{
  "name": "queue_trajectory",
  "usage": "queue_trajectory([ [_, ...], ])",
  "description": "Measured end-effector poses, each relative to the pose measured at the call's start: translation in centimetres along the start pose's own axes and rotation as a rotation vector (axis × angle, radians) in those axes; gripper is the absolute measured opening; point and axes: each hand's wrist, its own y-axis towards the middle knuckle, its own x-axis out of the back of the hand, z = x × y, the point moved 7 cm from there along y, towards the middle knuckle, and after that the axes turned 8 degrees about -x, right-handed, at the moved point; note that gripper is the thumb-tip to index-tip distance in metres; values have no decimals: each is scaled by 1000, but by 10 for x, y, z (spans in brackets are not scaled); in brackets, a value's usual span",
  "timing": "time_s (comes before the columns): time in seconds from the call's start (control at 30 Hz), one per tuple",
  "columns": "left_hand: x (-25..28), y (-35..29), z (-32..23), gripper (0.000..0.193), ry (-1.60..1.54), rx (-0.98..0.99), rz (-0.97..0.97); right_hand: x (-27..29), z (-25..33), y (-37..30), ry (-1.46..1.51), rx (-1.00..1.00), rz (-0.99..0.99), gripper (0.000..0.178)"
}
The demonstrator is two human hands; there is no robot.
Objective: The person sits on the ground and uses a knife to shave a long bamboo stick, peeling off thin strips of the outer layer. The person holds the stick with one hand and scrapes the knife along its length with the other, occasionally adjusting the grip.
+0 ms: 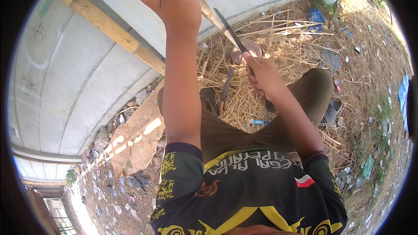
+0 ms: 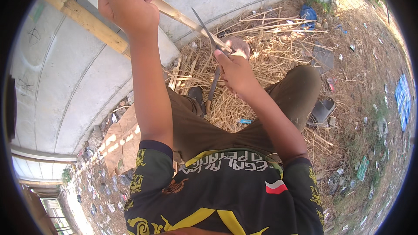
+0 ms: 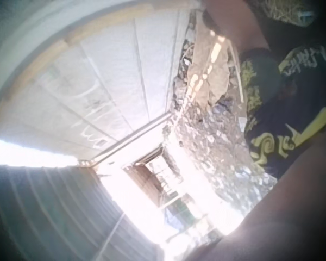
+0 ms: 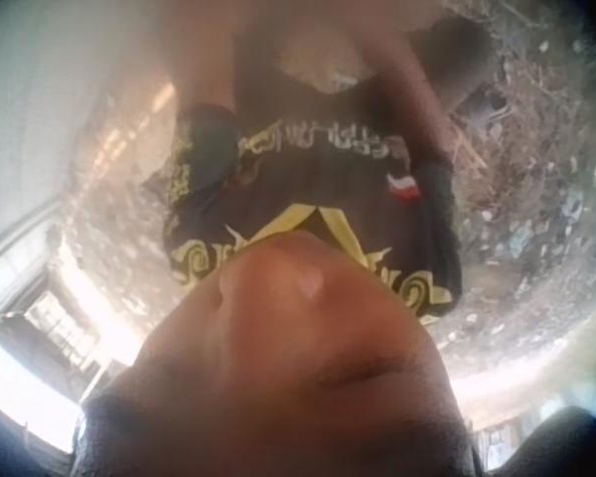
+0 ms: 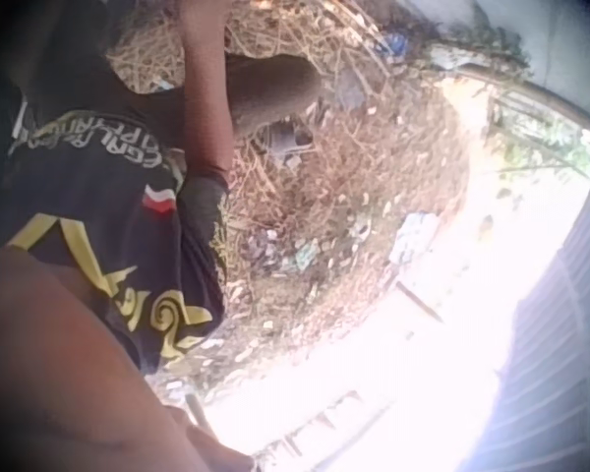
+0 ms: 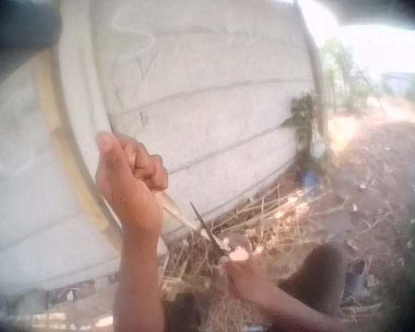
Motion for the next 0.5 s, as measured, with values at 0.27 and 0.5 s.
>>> queue_trajectory([
  [0.27, -1, 2, 8, 52, -79, 4, 16, 0, 43, -6, 495, 932, 87, 45],
  [0.5, 14, 11, -1, 69, 101, 121, -40, -7, 16, 38, -328, 313, -178, 62],
])
